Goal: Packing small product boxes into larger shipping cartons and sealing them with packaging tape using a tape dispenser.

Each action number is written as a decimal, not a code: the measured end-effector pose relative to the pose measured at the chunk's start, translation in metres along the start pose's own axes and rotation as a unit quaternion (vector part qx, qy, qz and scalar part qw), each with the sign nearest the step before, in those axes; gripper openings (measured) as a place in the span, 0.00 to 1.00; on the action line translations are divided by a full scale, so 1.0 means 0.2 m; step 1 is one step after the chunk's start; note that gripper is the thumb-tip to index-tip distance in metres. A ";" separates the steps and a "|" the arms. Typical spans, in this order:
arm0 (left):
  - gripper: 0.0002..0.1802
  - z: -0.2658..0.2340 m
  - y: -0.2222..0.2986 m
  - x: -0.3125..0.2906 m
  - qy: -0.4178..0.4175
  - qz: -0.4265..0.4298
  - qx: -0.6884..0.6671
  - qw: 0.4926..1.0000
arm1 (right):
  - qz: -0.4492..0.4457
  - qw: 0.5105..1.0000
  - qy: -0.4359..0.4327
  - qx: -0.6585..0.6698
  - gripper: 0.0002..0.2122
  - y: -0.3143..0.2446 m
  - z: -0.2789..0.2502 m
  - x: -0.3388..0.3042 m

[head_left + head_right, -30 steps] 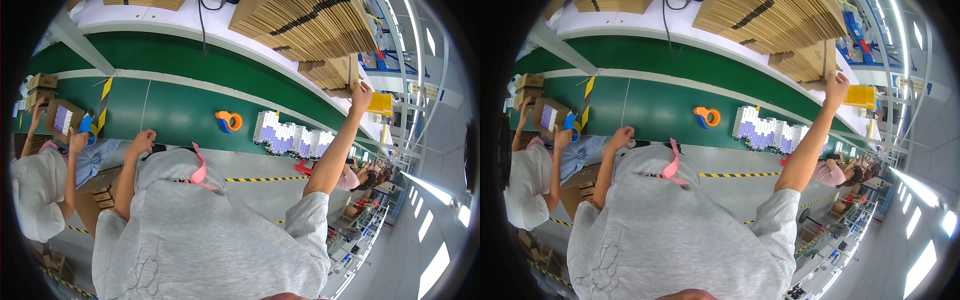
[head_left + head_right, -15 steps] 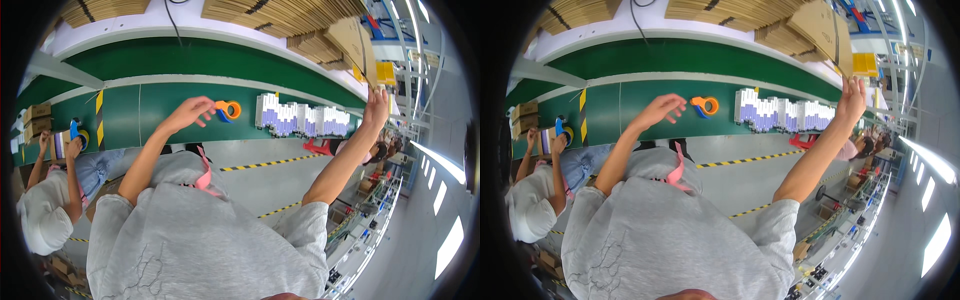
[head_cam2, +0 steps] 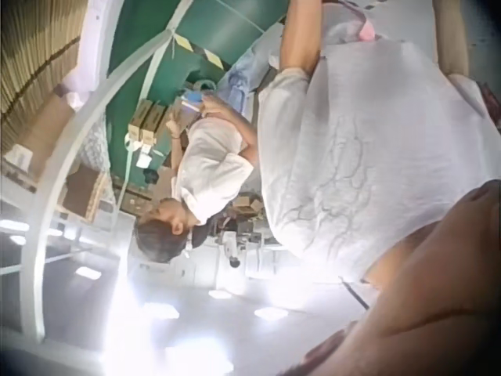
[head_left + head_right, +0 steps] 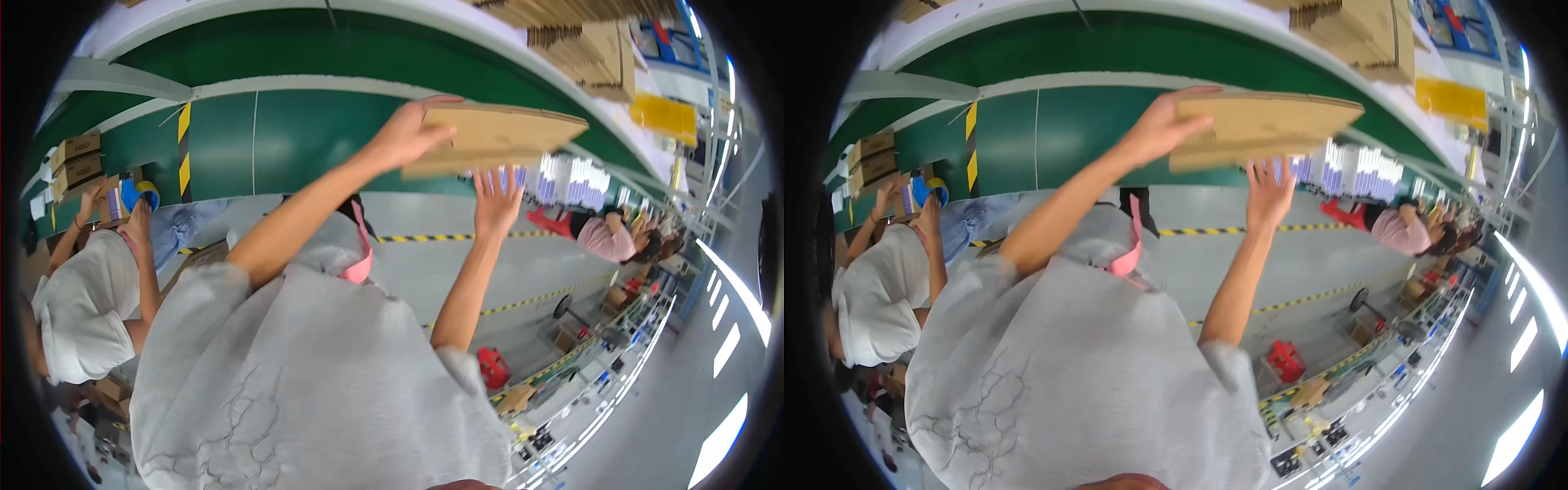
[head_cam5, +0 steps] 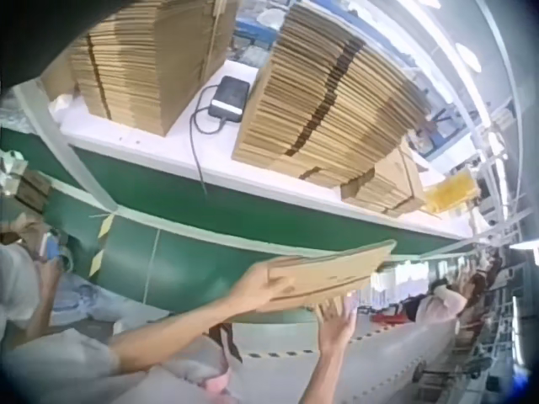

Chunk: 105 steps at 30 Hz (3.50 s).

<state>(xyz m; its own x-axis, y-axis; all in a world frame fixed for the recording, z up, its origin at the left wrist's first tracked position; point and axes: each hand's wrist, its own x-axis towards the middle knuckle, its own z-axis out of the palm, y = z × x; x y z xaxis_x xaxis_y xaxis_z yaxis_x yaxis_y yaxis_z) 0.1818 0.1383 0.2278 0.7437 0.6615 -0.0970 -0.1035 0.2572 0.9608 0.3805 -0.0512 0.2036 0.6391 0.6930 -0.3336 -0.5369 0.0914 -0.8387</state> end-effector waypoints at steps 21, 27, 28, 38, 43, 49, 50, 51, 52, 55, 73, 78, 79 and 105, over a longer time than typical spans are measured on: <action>0.40 -0.44 -0.57 -0.92 0.108 -0.127 0.159 0.973 | 0.161 0.897 -0.287 -0.294 0.34 1.20 0.56 0.02; 0.38 -0.62 -0.78 -0.92 0.085 -0.276 -0.031 0.957 | 0.131 0.895 -0.326 -0.276 0.31 1.11 0.61 0.13; 0.37 -0.62 -0.76 -0.93 0.087 -0.262 -0.048 0.960 | 0.101 0.879 -0.348 -0.311 0.30 1.08 0.59 0.13; 0.20 -1.11 -0.95 -1.28 0.381 -0.172 0.362 0.833 | 0.144 0.805 -0.317 -0.479 0.12 0.96 0.36 0.25; 0.24 -1.22 -0.97 -1.31 0.443 -0.114 0.492 0.741 | 0.097 0.826 -0.249 -0.497 0.11 0.83 0.44 0.17; 0.41 -0.37 -0.48 -0.67 0.051 -0.113 0.375 0.919 | 0.075 0.815 -0.248 -0.519 0.10 0.83 0.57 0.10; 0.41 -0.39 -0.51 -0.67 0.058 -0.108 0.377 0.918 | 0.068 0.813 -0.253 -0.519 0.10 0.81 0.59 0.09; 0.42 -0.42 -0.54 -0.65 0.133 -0.105 0.302 0.938 | 0.068 0.828 -0.261 -0.491 0.11 0.73 0.62 0.07; 0.43 -0.44 -0.58 -0.63 0.204 -0.100 0.222 0.948 | 0.069 0.843 -0.266 -0.463 0.12 0.68 0.63 0.04; 0.42 -0.69 -0.63 -0.68 0.263 -0.161 0.352 0.884 | 0.107 0.884 -0.265 -0.370 0.11 0.62 0.56 0.09; 0.24 -0.38 -0.61 -0.83 0.052 -0.043 0.437 0.897 | 0.149 0.904 -0.111 -0.386 0.14 0.84 0.50 0.25; 0.29 -0.53 -0.81 -0.83 0.040 -0.188 0.214 0.958 | 0.126 0.935 -0.187 -0.272 0.15 0.89 0.35 0.27; 0.31 -0.56 -0.80 -0.81 0.029 -0.236 0.175 0.955 | 0.129 0.935 -0.186 -0.272 0.15 0.89 0.32 0.27; 0.57 -0.21 -0.70 -0.45 0.157 -0.349 0.635 0.672 | -0.266 0.611 -0.354 -0.656 0.17 0.79 0.36 -0.23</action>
<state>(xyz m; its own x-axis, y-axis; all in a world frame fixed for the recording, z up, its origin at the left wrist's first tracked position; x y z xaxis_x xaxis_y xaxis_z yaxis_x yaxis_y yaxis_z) 0.1017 0.0728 0.0908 0.1224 0.8589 -0.4972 0.9922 -0.0942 0.0815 0.2275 -0.0166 0.1176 -0.1172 0.9930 0.0167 0.8438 0.1085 -0.5255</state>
